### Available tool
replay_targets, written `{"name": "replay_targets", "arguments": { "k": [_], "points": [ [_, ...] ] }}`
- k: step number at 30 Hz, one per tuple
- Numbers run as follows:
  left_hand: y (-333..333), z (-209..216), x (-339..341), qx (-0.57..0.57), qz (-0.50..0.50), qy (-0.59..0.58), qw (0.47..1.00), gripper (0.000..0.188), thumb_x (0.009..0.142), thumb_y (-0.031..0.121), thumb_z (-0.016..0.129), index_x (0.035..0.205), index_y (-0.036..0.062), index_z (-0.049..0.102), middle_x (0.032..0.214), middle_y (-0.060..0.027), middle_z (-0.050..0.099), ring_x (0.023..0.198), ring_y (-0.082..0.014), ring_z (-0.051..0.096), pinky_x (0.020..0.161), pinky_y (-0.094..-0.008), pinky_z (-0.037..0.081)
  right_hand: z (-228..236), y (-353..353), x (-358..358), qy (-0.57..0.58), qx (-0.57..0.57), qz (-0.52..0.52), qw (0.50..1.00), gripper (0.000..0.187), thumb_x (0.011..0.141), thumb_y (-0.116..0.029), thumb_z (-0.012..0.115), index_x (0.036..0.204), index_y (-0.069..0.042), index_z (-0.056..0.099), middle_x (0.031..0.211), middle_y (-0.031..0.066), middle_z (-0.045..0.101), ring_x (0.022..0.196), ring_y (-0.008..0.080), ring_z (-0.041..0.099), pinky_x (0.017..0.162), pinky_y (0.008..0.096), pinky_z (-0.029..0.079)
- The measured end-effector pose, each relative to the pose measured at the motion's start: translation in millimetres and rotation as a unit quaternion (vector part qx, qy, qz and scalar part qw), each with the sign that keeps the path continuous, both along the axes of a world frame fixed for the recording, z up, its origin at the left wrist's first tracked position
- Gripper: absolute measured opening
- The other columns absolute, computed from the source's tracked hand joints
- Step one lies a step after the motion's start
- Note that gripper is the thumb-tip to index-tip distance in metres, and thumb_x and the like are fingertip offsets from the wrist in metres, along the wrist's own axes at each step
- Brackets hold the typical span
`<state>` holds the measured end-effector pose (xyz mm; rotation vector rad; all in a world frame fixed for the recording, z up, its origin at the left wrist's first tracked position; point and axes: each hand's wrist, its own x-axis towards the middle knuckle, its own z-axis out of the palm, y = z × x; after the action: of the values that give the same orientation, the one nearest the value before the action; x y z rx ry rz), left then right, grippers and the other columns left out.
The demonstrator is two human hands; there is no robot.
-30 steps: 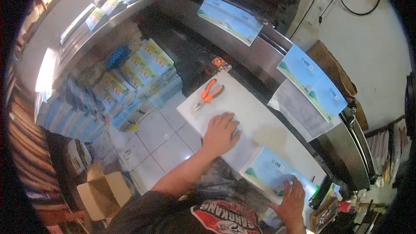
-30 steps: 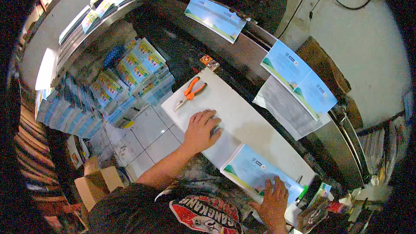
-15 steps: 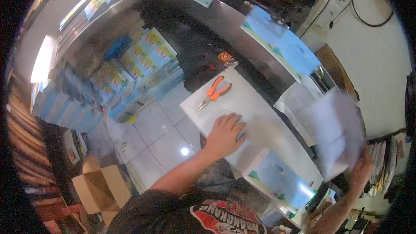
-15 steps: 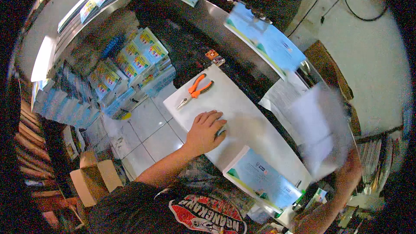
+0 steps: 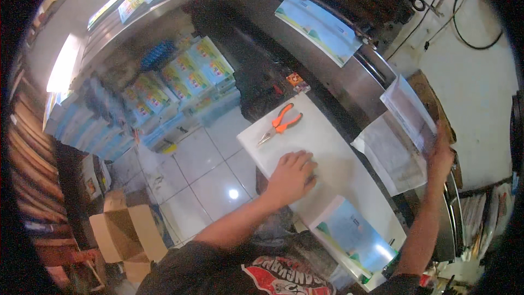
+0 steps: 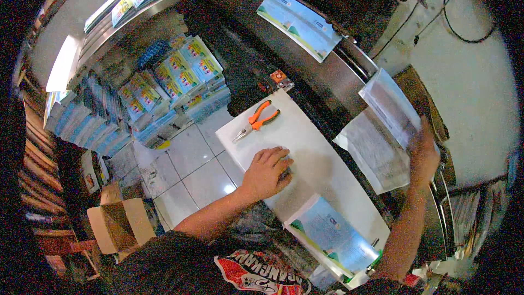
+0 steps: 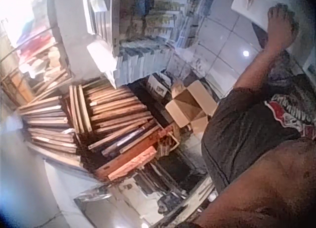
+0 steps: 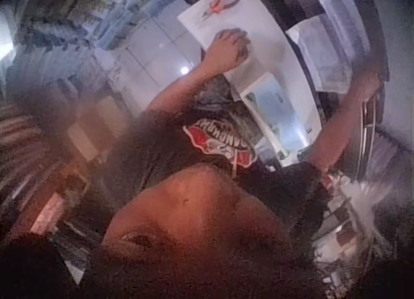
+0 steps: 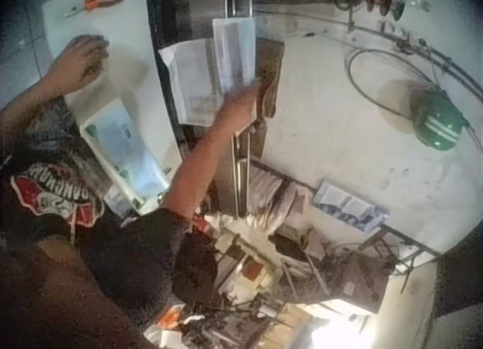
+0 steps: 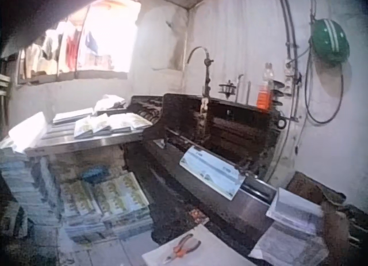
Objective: The person assembles booklets by folding papers, inserting inner pages into printed covers, and aligning and fanning through the stacked booklets by hand.
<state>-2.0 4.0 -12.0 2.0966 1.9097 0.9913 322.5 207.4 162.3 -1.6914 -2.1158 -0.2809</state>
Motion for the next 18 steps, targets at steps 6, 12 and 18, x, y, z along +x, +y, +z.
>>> {"name": "replay_targets", "arguments": {
  "k": [6,12,18],
  "points": [
    [3,15,1,0.012,0.006,-0.006,1.000,0.034,0.080,0.027,0.070,0.109,0.0093,0.066,0.126,-0.0114,0.058,0.125,-0.0299,0.049,0.104,-0.0465,0.037,187,37,80,-0.032,0.380,-0.184,0.906,0.039,0.099,-0.017,0.045,0.137,-0.023,0.054,0.123,0.0086,0.064,0.105,0.0311,0.065,0.083,0.0381,0.053],
    [2,16,2,0.019,0.012,0.010,1.000,0.032,0.081,0.027,0.069,0.107,0.0094,0.067,0.125,-0.0105,0.059,0.121,-0.0298,0.052,0.102,-0.0462,0.038,75,34,23,-0.176,0.288,0.026,0.941,0.052,0.089,0.005,0.043,0.136,-0.015,0.052,0.137,0.0094,0.056,0.124,0.0299,0.055,0.101,0.0390,0.046],
    [5,16,4,0.042,-0.013,-0.002,0.999,0.032,0.079,0.025,0.070,0.107,0.0093,0.066,0.124,-0.0112,0.059,0.120,-0.0306,0.052,0.100,-0.0461,0.039,-42,-26,-15,-0.161,0.059,0.111,0.979,0.047,0.084,0.000,0.050,0.130,-0.008,0.056,0.141,0.0136,0.051,0.131,0.0321,0.047,0.109,0.0431,0.040]
  ]
}}
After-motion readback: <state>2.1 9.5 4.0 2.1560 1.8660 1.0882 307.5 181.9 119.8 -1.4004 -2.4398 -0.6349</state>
